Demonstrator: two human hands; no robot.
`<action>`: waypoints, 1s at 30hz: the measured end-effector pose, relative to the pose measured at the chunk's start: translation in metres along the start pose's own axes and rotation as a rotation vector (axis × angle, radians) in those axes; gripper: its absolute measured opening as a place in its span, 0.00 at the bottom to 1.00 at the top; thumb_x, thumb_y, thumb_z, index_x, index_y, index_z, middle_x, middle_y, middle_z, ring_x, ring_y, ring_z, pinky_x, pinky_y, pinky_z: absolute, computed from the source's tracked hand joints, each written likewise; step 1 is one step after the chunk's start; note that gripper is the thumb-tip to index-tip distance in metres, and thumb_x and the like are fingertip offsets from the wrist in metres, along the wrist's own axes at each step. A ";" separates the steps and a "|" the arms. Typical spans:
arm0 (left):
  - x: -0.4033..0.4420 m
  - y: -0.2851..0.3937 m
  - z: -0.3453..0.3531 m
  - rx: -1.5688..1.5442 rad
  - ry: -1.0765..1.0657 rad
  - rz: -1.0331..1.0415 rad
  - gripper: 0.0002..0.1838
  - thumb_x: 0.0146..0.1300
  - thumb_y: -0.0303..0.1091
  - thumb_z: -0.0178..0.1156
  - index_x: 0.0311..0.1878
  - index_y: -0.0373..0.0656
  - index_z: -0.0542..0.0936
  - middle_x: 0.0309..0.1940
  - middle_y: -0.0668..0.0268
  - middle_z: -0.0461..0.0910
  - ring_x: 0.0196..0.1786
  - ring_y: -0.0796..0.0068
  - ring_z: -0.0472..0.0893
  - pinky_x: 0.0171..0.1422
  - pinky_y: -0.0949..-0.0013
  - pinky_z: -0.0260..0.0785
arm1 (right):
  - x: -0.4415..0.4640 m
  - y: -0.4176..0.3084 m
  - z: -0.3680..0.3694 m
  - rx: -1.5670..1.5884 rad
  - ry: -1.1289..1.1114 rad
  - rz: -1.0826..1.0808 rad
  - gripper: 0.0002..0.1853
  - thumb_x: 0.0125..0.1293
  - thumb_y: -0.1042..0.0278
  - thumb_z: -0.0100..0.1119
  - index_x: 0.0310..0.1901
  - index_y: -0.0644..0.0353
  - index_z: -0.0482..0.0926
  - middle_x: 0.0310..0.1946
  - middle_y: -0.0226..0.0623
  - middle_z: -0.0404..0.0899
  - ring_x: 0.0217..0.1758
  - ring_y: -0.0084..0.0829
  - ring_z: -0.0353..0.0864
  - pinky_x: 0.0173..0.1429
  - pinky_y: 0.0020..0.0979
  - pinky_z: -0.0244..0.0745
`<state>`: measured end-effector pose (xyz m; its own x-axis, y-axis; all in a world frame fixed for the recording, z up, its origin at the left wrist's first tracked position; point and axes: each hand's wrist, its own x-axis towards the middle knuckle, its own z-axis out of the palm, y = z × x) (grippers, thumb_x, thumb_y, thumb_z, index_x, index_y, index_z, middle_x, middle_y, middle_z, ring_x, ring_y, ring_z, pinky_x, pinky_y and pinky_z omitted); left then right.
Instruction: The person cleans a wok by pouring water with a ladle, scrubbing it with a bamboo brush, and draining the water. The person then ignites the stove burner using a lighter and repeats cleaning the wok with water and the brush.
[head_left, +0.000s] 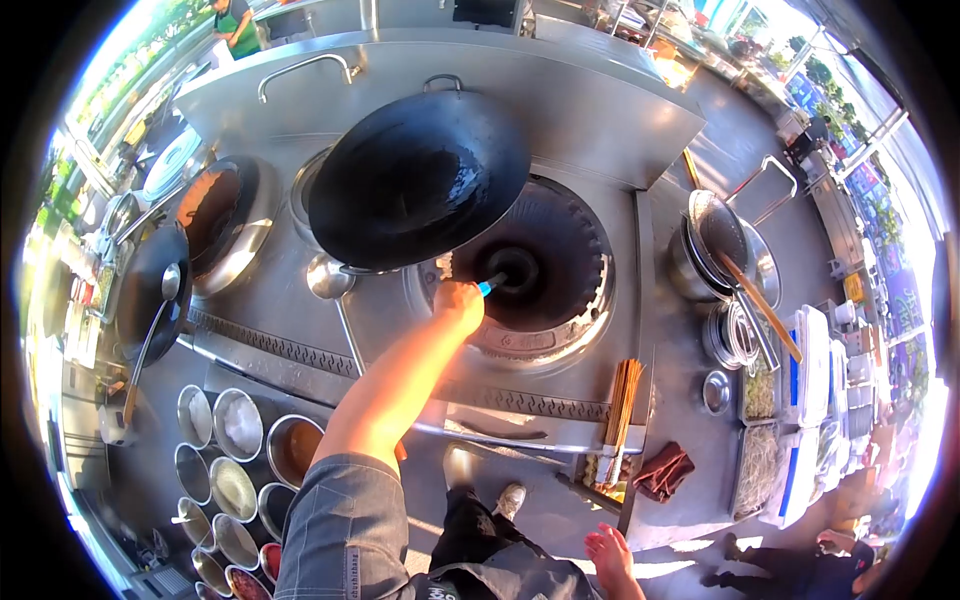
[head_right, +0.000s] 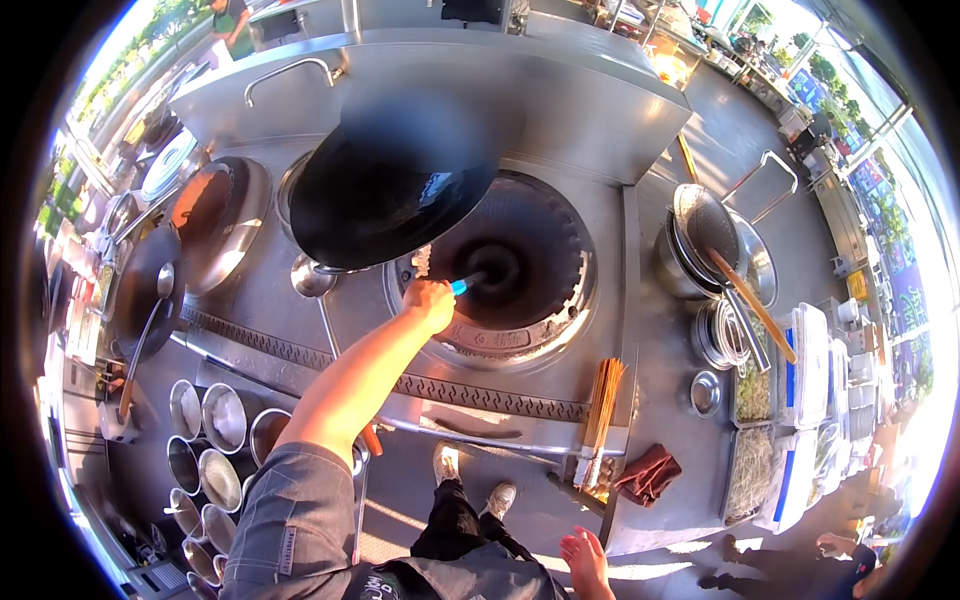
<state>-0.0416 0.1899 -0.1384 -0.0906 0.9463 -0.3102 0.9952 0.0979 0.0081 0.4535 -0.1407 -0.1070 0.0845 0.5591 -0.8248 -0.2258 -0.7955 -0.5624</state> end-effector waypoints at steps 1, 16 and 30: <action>-0.008 -0.002 0.004 -0.013 0.041 0.000 0.17 0.68 0.41 0.52 0.48 0.37 0.79 0.39 0.57 0.86 0.44 0.63 0.86 0.47 0.62 0.78 | 0.001 -0.004 0.004 -0.026 -0.030 -0.007 0.16 0.75 0.58 0.50 0.58 0.54 0.73 0.43 0.39 0.81 0.48 0.37 0.80 0.51 0.38 0.73; -0.015 0.014 -0.028 -0.110 -0.015 -0.079 0.13 0.63 0.36 0.54 0.45 0.44 0.84 0.40 0.63 0.87 0.44 0.66 0.87 0.46 0.65 0.78 | -0.001 -0.015 -0.002 -0.151 -0.137 -0.044 0.18 0.76 0.57 0.45 0.58 0.60 0.70 0.44 0.43 0.80 0.50 0.40 0.80 0.53 0.41 0.74; 0.015 0.010 -0.009 -0.034 -0.033 -0.026 0.12 0.63 0.35 0.54 0.41 0.47 0.86 0.39 0.64 0.87 0.45 0.66 0.86 0.45 0.66 0.78 | -0.007 0.005 -0.024 -0.047 -0.073 -0.080 0.21 0.75 0.54 0.49 0.58 0.63 0.71 0.48 0.45 0.79 0.54 0.41 0.79 0.54 0.37 0.76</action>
<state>-0.0332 0.2075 -0.1343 -0.1145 0.9327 -0.3420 0.9906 0.1332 0.0316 0.4746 -0.1542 -0.1050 0.0290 0.6352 -0.7718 -0.1755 -0.7569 -0.6295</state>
